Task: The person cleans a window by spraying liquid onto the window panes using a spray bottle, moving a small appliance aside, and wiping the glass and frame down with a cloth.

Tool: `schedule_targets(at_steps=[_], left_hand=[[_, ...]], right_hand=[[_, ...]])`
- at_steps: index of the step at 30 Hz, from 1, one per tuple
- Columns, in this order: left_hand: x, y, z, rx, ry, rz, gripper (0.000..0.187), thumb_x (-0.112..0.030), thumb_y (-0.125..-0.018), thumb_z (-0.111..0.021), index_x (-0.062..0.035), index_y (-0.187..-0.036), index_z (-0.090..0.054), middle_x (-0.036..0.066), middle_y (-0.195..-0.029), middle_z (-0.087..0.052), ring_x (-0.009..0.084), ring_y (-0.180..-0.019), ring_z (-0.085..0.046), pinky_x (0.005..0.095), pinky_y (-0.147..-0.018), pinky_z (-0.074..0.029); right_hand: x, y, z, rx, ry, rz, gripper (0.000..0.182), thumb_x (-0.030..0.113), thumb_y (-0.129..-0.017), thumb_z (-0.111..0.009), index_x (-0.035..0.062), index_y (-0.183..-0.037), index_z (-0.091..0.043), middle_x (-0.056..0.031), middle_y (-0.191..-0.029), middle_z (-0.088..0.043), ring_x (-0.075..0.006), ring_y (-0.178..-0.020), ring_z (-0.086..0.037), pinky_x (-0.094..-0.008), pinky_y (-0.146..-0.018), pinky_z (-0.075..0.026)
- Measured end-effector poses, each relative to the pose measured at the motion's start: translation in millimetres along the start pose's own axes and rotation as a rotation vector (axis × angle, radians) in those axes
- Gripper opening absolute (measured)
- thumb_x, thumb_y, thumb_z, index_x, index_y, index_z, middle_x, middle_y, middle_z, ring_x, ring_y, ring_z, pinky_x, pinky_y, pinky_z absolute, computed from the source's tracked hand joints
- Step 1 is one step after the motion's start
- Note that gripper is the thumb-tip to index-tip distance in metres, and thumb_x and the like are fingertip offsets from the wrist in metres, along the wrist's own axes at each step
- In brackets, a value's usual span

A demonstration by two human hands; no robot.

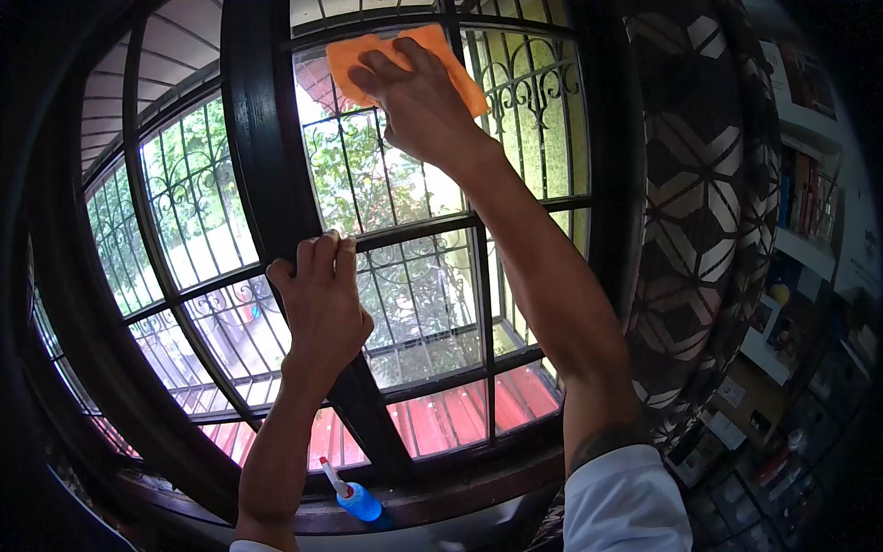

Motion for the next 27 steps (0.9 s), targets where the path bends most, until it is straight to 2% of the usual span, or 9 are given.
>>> schedule_targets(at_steps=[3,7,9,11,14,17,19,25,27], left_hand=[[2,-2,2,-0.016,0.001,0.002,0.057,0.002,-0.061,-0.063,0.003,-0.118,-0.06,0.014,-0.121,-0.056,0.0281,-0.112,-0.051,0.0509,-0.088,-0.032],[1,-1,1,0.028,0.037,0.029,0.056,0.003,-0.062,-0.063,0.0034,-0.118,-0.06,0.014,-0.121,-0.056,0.0283,-0.112,-0.051,0.0508,-0.087,-0.032],[0,-1,2,0.04,0.025,0.032,0.055,0.002,-0.062,-0.063,0.0039,-0.118,-0.06,0.014,-0.122,-0.056,0.0283,-0.112,-0.051,0.0506,-0.087,-0.032],[-1,-1,2,0.011,0.014,0.012,0.056,0.001,-0.062,-0.064,0.0041,-0.118,-0.06,0.014,-0.122,-0.056,0.0283,-0.112,-0.051,0.0502,-0.087,-0.032],[-1,-1,2,0.028,-0.002,0.023,0.057,0.001,-0.062,-0.065,0.004,-0.118,-0.06,0.014,-0.122,-0.056,0.0282,-0.113,-0.051,0.0503,-0.087,-0.032],[-1,-1,3,0.023,0.006,0.022,0.057,0.0,-0.062,-0.065,0.0039,-0.119,-0.06,0.014,-0.122,-0.056,0.0281,-0.113,-0.051,0.0506,-0.088,-0.032],[1,-1,3,0.024,0.008,0.02,0.058,0.001,-0.061,-0.065,0.0031,-0.119,-0.06,0.014,-0.122,-0.056,0.0282,-0.114,-0.051,0.0504,-0.088,-0.032],[11,8,16,-0.048,0.185,0.045,0.067,0.009,-0.058,-0.058,-0.0004,-0.124,-0.059,0.015,-0.123,-0.057,0.0298,-0.115,-0.052,0.0469,-0.092,-0.033],[16,13,33,-0.23,0.185,0.094,0.065,0.007,-0.06,-0.062,0.0017,-0.124,-0.058,0.015,-0.119,-0.056,0.0286,-0.109,-0.053,0.047,-0.087,-0.032]], right_hand=[[10,26,-5,0.031,0.112,0.016,0.063,-0.009,-0.06,-0.07,0.0099,-0.119,-0.064,-0.0032,-0.132,-0.057,-0.0338,-0.122,-0.051,-0.0408,-0.096,-0.049],[63,109,8,0.288,-0.223,0.009,0.072,-0.013,-0.055,-0.069,0.011,-0.122,-0.065,-0.0043,-0.133,-0.057,-0.0343,-0.121,-0.051,-0.0428,-0.095,-0.052],[57,111,2,0.36,-0.338,-0.111,0.067,-0.016,-0.059,-0.067,0.0086,-0.121,-0.066,-0.0065,-0.131,-0.06,-0.0345,-0.12,-0.052,-0.0425,-0.096,-0.052],[41,83,8,0.143,-0.4,-0.078,0.068,-0.021,-0.065,-0.06,0.0096,-0.126,-0.066,-0.0063,-0.129,-0.064,-0.033,-0.108,-0.058,-0.0401,-0.091,-0.053],[25,2,13,-0.053,-0.182,-0.009,0.052,-0.014,-0.082,-0.054,0.0087,-0.128,-0.063,-0.009,-0.126,-0.065,-0.0348,-0.109,-0.057,-0.0408,-0.096,-0.05],[15,-37,-23,-0.017,-0.101,0.019,0.058,-0.012,-0.077,-0.061,0.0104,-0.13,-0.061,-0.005,-0.132,-0.06,-0.036,-0.115,-0.052,-0.0418,-0.098,-0.05],[26,-36,-31,-0.032,-0.018,0.048,0.057,-0.007,-0.065,-0.065,0.0081,-0.12,-0.065,-0.0049,-0.12,-0.063,-0.0367,-0.113,-0.052,-0.0405,-0.1,-0.049],[85,73,-23,0.151,-0.255,0.064,0.06,-0.008,-0.059,-0.069,0.0088,-0.116,-0.066,-0.0005,-0.117,-0.06,-0.0314,-0.109,-0.053,-0.0375,-0.095,-0.052],[100,89,-10,0.28,-0.363,0.007,0.06,-0.009,-0.058,-0.07,0.0078,-0.116,-0.066,-0.0002,-0.119,-0.06,-0.0303,-0.108,-0.053,-0.0369,-0.094,-0.052]])
Point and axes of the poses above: each hand's wrist, its own y-axis away from the middle knuckle, its own z-axis out of the back of the hand, x = y × z, the point moved 6 cm from there along -y, towards the middle knuckle
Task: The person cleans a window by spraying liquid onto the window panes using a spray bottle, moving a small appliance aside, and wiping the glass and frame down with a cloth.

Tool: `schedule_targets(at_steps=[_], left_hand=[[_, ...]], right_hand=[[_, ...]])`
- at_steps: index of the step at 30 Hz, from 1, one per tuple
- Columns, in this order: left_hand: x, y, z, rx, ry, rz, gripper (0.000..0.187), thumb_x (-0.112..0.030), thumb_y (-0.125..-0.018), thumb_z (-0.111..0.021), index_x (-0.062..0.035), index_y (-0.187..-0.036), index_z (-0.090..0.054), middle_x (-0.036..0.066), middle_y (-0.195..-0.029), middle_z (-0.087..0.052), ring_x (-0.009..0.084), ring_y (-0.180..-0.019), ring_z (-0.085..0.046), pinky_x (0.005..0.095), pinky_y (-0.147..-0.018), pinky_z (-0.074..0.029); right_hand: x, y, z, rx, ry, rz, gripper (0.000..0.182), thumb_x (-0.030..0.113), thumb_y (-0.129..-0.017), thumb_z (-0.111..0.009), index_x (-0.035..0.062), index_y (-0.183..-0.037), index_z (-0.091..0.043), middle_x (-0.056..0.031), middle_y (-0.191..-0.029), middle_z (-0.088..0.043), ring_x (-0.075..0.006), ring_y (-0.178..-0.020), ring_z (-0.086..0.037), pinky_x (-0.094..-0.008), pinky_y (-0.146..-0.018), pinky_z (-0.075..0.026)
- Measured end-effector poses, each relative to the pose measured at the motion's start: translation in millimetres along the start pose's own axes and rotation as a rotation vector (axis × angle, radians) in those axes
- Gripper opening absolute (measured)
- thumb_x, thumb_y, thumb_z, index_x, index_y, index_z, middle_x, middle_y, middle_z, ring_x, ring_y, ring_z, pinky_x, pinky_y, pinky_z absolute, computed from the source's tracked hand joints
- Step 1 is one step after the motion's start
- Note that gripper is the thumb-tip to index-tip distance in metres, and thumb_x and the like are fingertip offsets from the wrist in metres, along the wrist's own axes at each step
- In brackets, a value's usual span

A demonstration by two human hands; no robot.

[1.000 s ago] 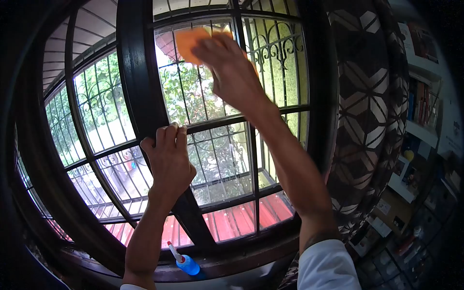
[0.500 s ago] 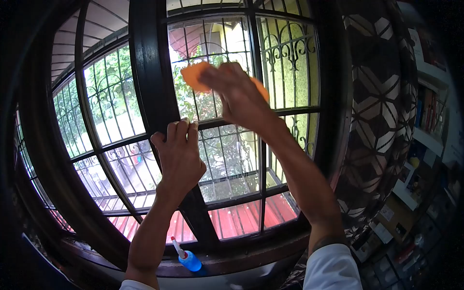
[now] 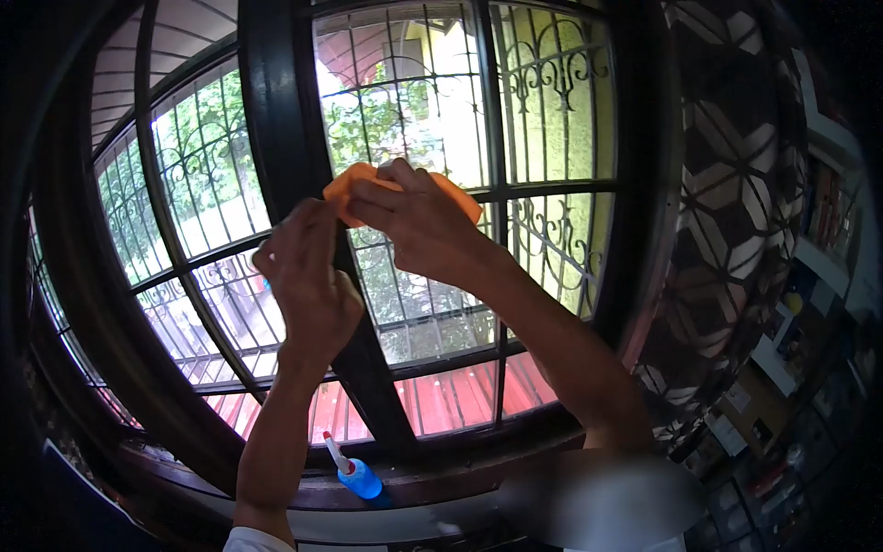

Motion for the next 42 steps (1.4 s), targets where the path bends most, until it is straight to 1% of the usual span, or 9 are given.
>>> schedule_targets(at_steps=[5,10,17,20,22,28,34,39,42], left_hand=[[-6,-7,-19,0.053,-0.017,-0.053,0.067,0.007,-0.06,-0.062,0.0021,-0.127,-0.057,0.016,-0.121,-0.055,0.0292,-0.11,-0.053,0.0476,-0.086,-0.033],[-12,2,-36,0.168,-0.093,-0.07,0.07,0.006,-0.06,-0.061,-0.001,-0.13,-0.056,0.014,-0.124,-0.056,0.0277,-0.114,-0.052,0.0469,-0.091,-0.033],[-41,-16,-48,0.153,-0.098,-0.149,0.072,0.002,-0.059,-0.063,-0.0004,-0.131,-0.054,0.015,-0.126,-0.054,0.0293,-0.116,-0.051,0.0492,-0.091,-0.033],[-79,-40,-69,0.147,0.012,-0.21,0.052,0.0,-0.067,-0.064,0.0015,-0.118,-0.058,0.017,-0.113,-0.058,0.0309,-0.102,-0.057,0.0481,-0.087,-0.038],[-94,-59,-89,0.288,-0.022,-0.088,0.028,-0.011,-0.077,-0.066,0.0012,-0.102,-0.06,0.018,-0.098,-0.063,0.0327,-0.09,-0.063,0.0491,-0.08,-0.044],[-104,-89,-122,0.082,-0.084,0.06,0.034,-0.034,-0.091,-0.064,-0.0001,-0.087,-0.062,0.017,-0.075,-0.067,0.0344,-0.066,-0.068,0.0476,-0.06,-0.051],[-105,-93,-129,0.148,-0.061,0.119,0.025,-0.023,-0.087,-0.064,0.0009,-0.082,-0.063,0.018,-0.07,-0.068,0.0332,-0.056,-0.067,0.0448,-0.05,-0.05],[-104,-95,-128,0.222,-0.117,0.144,0.024,-0.023,-0.086,-0.062,0.0005,-0.081,-0.063,0.019,-0.065,-0.066,0.0354,-0.057,-0.067,0.0466,-0.054,-0.052],[-105,-100,-130,0.255,-0.126,0.158,0.026,-0.026,-0.086,-0.061,-0.0012,-0.082,-0.063,0.019,-0.065,-0.066,0.0366,-0.058,-0.067,0.0475,-0.057,-0.052]], right_hand=[[-9,17,23,0.132,0.162,-0.006,0.057,0.002,-0.055,-0.078,0.0057,-0.111,-0.066,-0.004,-0.118,-0.061,-0.0282,-0.108,-0.054,-0.0385,-0.096,-0.049],[-28,57,55,0.187,0.372,-0.182,0.065,0.0,-0.06,-0.079,-0.0011,-0.123,-0.064,-0.0104,-0.124,-0.063,-0.0324,-0.116,-0.054,-0.0393,-0.104,-0.046],[-75,84,123,-0.527,0.165,-0.352,0.061,-0.018,-0.069,-0.043,-0.0018,-0.124,-0.062,-0.0184,-0.123,-0.064,-0.037,-0.108,-0.056,-0.0404,-0.089,-0.051],[-108,68,135,-0.636,0.242,-0.344,0.056,-0.016,-0.074,-0.049,-0.0014,-0.126,-0.06,-0.0171,-0.125,-0.063,-0.0371,-0.109,-0.055,-0.0407,-0.09,-0.051],[-130,48,138,-0.63,0.287,-0.312,0.054,-0.014,-0.078,-0.052,0.0013,-0.129,-0.06,-0.0156,-0.129,-0.062,-0.036,-0.113,-0.055,-0.0406,-0.094,-0.05],[-181,-7,128,-0.438,0.389,-0.248,0.061,-0.01,-0.075,-0.06,0.0103,-0.133,-0.058,-0.0105,-0.137,-0.057,-0.0369,-0.125,-0.048,-0.0469,-0.103,-0.043],[-154,42,103,-0.276,0.365,-0.207,0.075,-0.014,-0.067,-0.057,0.0166,-0.136,-0.058,-0.0077,-0.144,-0.052,-0.0383,-0.133,-0.044,-0.0505,-0.111,-0.037],[-126,100,102,-0.196,0.096,-0.217,0.071,-0.018,-0.063,-0.056,0.0097,-0.129,-0.064,-0.0114,-0.134,-0.06,-0.0381,-0.13,-0.048,-0.0443,-0.108,-0.044],[-145,52,141,-0.447,0.206,-0.215,0.06,-0.02,-0.063,-0.058,0.0017,-0.12,-0.063,-0.0144,-0.129,-0.06,-0.0378,-0.126,-0.05,-0.0479,-0.109,-0.039]])
Point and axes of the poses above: each hand's wrist, its own y-axis away from the middle knuckle, its own z-axis out of the back of the hand, x = y × z, the point moved 6 cm from there along -y, towards the middle knuckle
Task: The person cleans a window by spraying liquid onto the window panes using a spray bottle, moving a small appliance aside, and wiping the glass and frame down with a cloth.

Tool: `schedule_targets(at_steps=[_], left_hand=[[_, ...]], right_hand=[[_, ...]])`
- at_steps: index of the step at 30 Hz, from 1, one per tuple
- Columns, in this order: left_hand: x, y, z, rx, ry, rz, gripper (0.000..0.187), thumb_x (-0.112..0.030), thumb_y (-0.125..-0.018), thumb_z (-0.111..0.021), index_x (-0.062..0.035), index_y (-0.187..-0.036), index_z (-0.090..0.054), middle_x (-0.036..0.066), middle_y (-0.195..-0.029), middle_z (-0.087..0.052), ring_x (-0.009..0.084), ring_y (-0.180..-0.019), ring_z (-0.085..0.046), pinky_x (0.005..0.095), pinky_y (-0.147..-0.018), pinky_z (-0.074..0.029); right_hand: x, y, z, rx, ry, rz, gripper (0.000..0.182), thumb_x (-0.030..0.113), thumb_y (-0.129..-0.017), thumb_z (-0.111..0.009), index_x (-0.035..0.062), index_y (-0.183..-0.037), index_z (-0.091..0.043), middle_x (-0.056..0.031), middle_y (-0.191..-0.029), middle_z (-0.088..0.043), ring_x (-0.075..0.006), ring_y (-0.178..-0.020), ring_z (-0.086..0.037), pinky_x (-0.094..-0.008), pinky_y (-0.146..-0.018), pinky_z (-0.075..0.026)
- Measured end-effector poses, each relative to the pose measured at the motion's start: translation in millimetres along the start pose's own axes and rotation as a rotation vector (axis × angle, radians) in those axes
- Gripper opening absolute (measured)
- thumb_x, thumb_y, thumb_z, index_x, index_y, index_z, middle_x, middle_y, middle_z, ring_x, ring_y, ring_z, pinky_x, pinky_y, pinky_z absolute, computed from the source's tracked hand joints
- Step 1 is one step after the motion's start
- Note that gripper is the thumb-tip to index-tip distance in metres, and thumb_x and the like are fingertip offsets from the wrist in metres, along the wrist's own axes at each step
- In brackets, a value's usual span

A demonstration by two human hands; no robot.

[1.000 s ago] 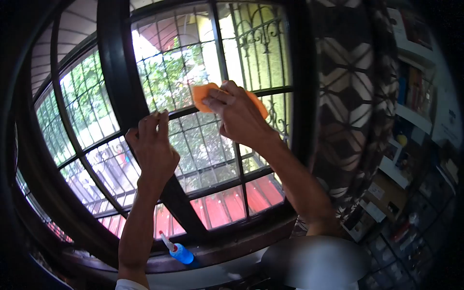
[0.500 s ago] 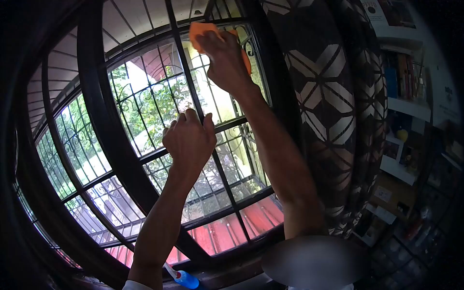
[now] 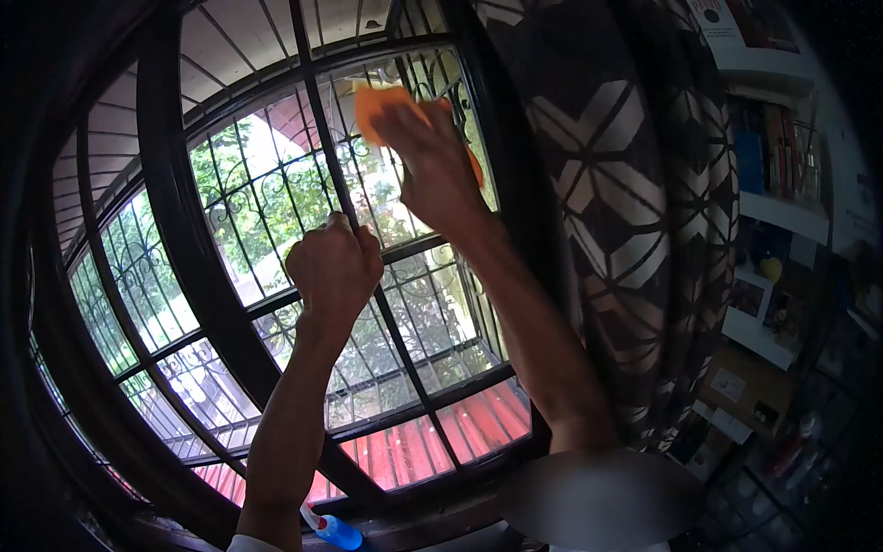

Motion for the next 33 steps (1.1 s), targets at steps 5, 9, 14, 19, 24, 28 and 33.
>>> schedule_targets(at_steps=[5,9,14,19,24,28,33], left_hand=[[0,-1,0,-0.007,0.001,0.028,0.024,-0.025,-0.081,-0.064,-0.0008,-0.082,-0.065,0.019,-0.064,-0.066,0.0357,-0.059,-0.067,0.0475,-0.058,-0.053],[2,0,-1,-0.022,-0.004,0.038,0.025,-0.025,-0.079,-0.065,0.0,-0.083,-0.066,0.018,-0.061,-0.065,0.0353,-0.058,-0.067,0.0472,-0.057,-0.053],[1,1,-3,-0.027,0.014,0.059,0.024,-0.024,-0.08,-0.065,-0.0001,-0.084,-0.067,0.018,-0.061,-0.064,0.0352,-0.057,-0.066,0.0472,-0.056,-0.052],[4,0,-6,-0.082,-0.041,0.033,0.022,-0.023,-0.081,-0.063,-0.001,-0.082,-0.067,0.018,-0.061,-0.065,0.0354,-0.057,-0.066,0.0475,-0.056,-0.052],[1,2,-1,-0.06,-0.009,0.053,0.023,-0.024,-0.082,-0.064,-0.0012,-0.08,-0.067,0.019,-0.062,-0.065,0.0353,-0.057,-0.066,0.0474,-0.057,-0.052],[6,1,-7,-0.079,-0.022,0.054,0.024,-0.025,-0.082,-0.064,-0.0014,-0.081,-0.066,0.018,-0.062,-0.065,0.0353,-0.058,-0.067,0.0477,-0.057,-0.053],[1,2,-3,-0.048,0.008,0.043,0.025,-0.025,-0.082,-0.064,-0.0005,-0.083,-0.065,0.017,-0.062,-0.065,0.0336,-0.056,-0.067,0.0462,-0.055,-0.053]], right_hand=[[-10,-48,-47,0.084,0.231,0.161,0.062,-0.007,-0.067,-0.064,0.0076,-0.127,-0.06,-0.0087,-0.135,-0.057,-0.0332,-0.132,-0.045,-0.0459,-0.108,-0.039],[-46,-44,-25,0.076,0.38,0.255,0.061,-0.007,-0.067,-0.067,0.0047,-0.126,-0.06,-0.0093,-0.134,-0.057,-0.0328,-0.131,-0.046,-0.0447,-0.108,-0.04],[-66,-40,-3,0.002,0.334,0.152,0.063,-0.016,-0.064,-0.063,0.0035,-0.124,-0.059,-0.0125,-0.128,-0.06,-0.0316,-0.128,-0.05,-0.0418,-0.107,-0.043],[-40,17,13,0.119,0.25,0.027,0.064,-0.018,-0.068,-0.054,0.0063,-0.127,-0.062,-0.012,-0.129,-0.061,-0.0341,-0.125,-0.052,-0.0421,-0.094,-0.053],[8,103,30,0.312,0.165,-0.026,0.065,-0.012,-0.062,-0.069,0.0092,-0.123,-0.065,-0.0093,-0.132,-0.059,-0.0323,-0.128,-0.048,-0.0415,-0.106,-0.046],[-2,86,26,0.437,-0.002,-0.117,0.059,-0.015,-0.065,-0.065,0.007,-0.12,-0.066,-0.0115,-0.13,-0.06,-0.0347,-0.127,-0.05,-0.0412,-0.106,-0.046],[-2,-5,13,0.107,0.011,0.056,0.061,-0.017,-0.071,-0.058,0.004,-0.129,-0.059,-0.0161,-0.133,-0.058,-0.0392,-0.129,-0.05,-0.0458,-0.107,-0.044]])
Point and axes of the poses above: each hand's wrist, its own y-axis away from the middle knuckle, its own z-axis out of the back of the hand, x = y × z, the point moved 6 cm from there along -y, towards the middle knuckle
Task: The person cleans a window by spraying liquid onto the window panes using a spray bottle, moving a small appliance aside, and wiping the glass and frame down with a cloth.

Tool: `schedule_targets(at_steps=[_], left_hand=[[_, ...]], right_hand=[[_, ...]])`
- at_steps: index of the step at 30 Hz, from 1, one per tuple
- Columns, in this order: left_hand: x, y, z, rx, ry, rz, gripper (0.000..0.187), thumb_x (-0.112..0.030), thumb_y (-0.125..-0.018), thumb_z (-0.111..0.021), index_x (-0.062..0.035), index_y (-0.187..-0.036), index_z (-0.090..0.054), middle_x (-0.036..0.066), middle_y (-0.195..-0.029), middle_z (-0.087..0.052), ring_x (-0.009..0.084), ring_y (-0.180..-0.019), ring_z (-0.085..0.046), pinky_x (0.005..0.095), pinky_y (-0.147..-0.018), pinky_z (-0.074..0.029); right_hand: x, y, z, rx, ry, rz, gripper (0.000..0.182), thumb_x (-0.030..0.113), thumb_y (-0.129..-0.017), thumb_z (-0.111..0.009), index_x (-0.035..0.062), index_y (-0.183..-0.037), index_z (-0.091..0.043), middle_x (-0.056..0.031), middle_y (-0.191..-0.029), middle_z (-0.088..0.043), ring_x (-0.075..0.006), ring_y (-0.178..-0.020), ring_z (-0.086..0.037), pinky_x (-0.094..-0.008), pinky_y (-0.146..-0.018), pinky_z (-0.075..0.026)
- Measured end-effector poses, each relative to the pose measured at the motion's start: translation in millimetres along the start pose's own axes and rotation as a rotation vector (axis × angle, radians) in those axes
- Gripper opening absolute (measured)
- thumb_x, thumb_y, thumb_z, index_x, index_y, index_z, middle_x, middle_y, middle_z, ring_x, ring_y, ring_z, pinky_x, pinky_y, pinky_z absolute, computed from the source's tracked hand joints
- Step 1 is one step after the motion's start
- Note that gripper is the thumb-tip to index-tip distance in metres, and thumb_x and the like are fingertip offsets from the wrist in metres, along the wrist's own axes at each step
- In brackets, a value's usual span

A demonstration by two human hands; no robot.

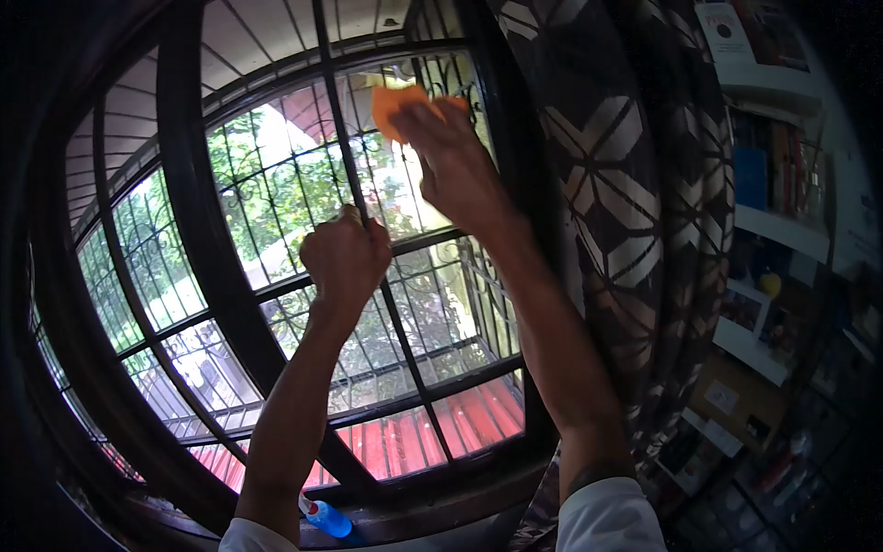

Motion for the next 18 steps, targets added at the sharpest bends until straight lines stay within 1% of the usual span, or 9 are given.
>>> schedule_targets(at_steps=[2,4,8,11,13,14,15,17,18], left_hand=[[2,0,-2,0.005,0.023,0.025,0.025,-0.027,-0.083,-0.064,-0.0012,-0.082,-0.065,0.018,-0.061,-0.065,0.0349,-0.057,-0.067,0.0475,-0.058,-0.053],[2,2,-2,-0.006,0.01,0.021,0.025,-0.026,-0.083,-0.064,-0.0013,-0.082,-0.065,0.018,-0.061,-0.065,0.0348,-0.057,-0.067,0.0475,-0.057,-0.053],[1,2,-1,-0.01,0.024,0.031,0.025,-0.026,-0.085,-0.063,-0.0014,-0.081,-0.064,0.02,-0.063,-0.065,0.0362,-0.057,-0.067,0.0481,-0.057,-0.052],[0,6,1,-0.041,0.038,0.014,0.026,-0.026,-0.086,-0.064,-0.0013,-0.08,-0.063,0.02,-0.063,-0.065,0.0372,-0.056,-0.066,0.0487,-0.056,-0.052],[1,10,1,-0.062,0.075,0.003,0.026,-0.026,-0.087,-0.064,-0.0015,-0.08,-0.062,0.02,-0.064,-0.065,0.0373,-0.057,-0.066,0.0494,-0.056,-0.051],[1,10,1,-0.064,0.074,0.002,0.026,-0.026,-0.087,-0.064,-0.0015,-0.08,-0.062,0.02,-0.064,-0.065,0.0373,-0.057,-0.066,0.0494,-0.056,-0.051],[2,10,1,-0.064,0.078,0.016,0.025,-0.026,-0.087,-0.064,-0.0018,-0.081,-0.063,0.02,-0.064,-0.065,0.0371,-0.058,-0.066,0.0495,-0.057,-0.051],[0,10,1,-0.058,0.085,0.022,0.025,-0.026,-0.088,-0.064,-0.0021,-0.082,-0.063,0.019,-0.065,-0.066,0.037,-0.058,-0.066,0.0495,-0.058,-0.051],[0,9,2,-0.054,0.071,0.029,0.024,-0.026,-0.088,-0.064,-0.0024,-0.083,-0.064,0.019,-0.065,-0.066,0.0367,-0.059,-0.066,0.0491,-0.059,-0.051]], right_hand=[[-11,-36,-22,-0.006,0.004,0.008,0.064,-0.015,-0.071,-0.06,0.0053,-0.132,-0.056,-0.0158,-0.135,-0.056,-0.0402,-0.131,-0.047,-0.0474,-0.107,-0.043],[-22,-53,-53,0.038,0.095,0.017,0.069,-0.008,-0.069,-0.068,0.0083,-0.134,-0.054,-0.0129,-0.139,-0.052,-0.0416,-0.133,-0.042,-0.0505,-0.106,-0.041],[-4,-31,-60,0.031,0.218,0.033,0.074,-0.002,-0.062,-0.076,0.0111,-0.133,-0.056,-0.01,-0.143,-0.049,-0.0399,-0.134,-0.04,-0.0508,-0.106,-0.038],[17,19,-49,0.155,0.084,0.031,0.074,-0.009,-0.058,-0.072,0.0099,-0.128,-0.06,-0.0094,-0.141,-0.052,-0.0383,-0.133,-0.043,-0.0511,-0.107,-0.04],[32,57,-36,0.202,0.039,0.08,0.069,-0.014,-0.059,-0.067,0.0091,-0.124,-0.063,-0.0095,-0.138,-0.055,-0.0378,-0.128,-0.047,-0.0495,-0.106,-0.042],[37,65,-27,0.184,-0.046,0.086,0.064,-0.018,-0.063,-0.062,0.008,-0.122,-0.064,-0.0103,-0.131,-0.06,-0.0354,-0.117,-0.055,-0.0452,-0.1,-0.047],[34,62,-21,0.182,-0.045,0.086,0.064,-0.018,-0.063,-0.062,0.008,-0.122,-0.064,-0.0103,-0.131,-0.06,-0.0354,-0.117,-0.055,-0.0452,-0.1,-0.047],[16,53,-20,0.332,-0.247,-0.058,0.062,-0.018,-0.065,-0.061,0.0072,-0.122,-0.063,-0.0109,-0.123,-0.063,-0.0333,-0.107,-0.058,-0.0424,-0.095,-0.05],[10,35,-11,0.199,-0.19,-0.105,0.059,-0.018,-0.068,-0.059,0.0063,-0.121,-0.063,-0.0106,-0.118,-0.065,-0.0319,-0.101,-0.059,-0.0415,-0.091,-0.051]])
Point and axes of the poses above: each hand's wrist, its own y-axis away from the middle knuckle, its own z-axis out of the back of the hand, x = y × z, the point moved 6 cm from there along -y, towards the middle knuckle
